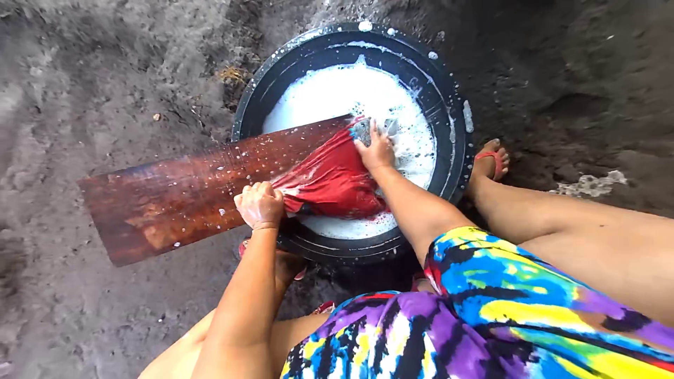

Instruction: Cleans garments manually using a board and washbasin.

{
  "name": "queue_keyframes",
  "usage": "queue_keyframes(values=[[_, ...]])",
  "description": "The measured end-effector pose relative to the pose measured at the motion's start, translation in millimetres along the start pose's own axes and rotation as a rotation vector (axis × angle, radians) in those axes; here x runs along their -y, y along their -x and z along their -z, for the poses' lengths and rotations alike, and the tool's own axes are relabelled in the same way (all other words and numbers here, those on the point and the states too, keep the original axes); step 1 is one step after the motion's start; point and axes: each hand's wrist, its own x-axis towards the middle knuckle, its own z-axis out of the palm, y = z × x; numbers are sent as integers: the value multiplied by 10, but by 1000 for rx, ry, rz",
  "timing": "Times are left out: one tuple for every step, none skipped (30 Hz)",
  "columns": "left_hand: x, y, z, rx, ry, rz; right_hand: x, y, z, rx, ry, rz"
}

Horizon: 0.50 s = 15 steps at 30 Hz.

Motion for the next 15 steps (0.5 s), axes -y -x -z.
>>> queue_keyframes(values=[[12,-3,-20,-10,-5,-10,155,67,-43,-20,-28,9],[19,0,-41,-14,-11,-17,399,237,-143,-16,-52,78],[26,0,-57,-18,-17,-20,698,458,-297,14,-81,180],[35,0,-65,-11,-25,-17,999,686,-449,72,-107,292],[37,7,-63,4,-20,-9,1242,859,-535,166,-115,389],[37,10,-49,31,-13,5,1385,900,-537,254,-108,443],[50,3,-38,50,-22,5,1406,809,-493,276,-116,457],[62,6,-42,58,-33,-1,1294,630,-425,240,-116,429],[62,16,-57,50,-35,-4,1071,381,-341,158,-114,369],[61,25,-72,26,-32,-8,799,111,-240,75,-119,274],[54,25,-82,1,-27,-11,529,-133,-113,9,-114,158],[55,16,-89,-22,-27,-11,325,-304,-10,-40,-93,49],[55,-1,-96,-34,-28,-11,231,-380,47,-66,-77,-12],[57,-7,-98,-25,-35,-8,250,-316,28,-76,-59,-13],[57,-6,-94,-3,-39,-3,359,-120,-74,-66,-49,42]])
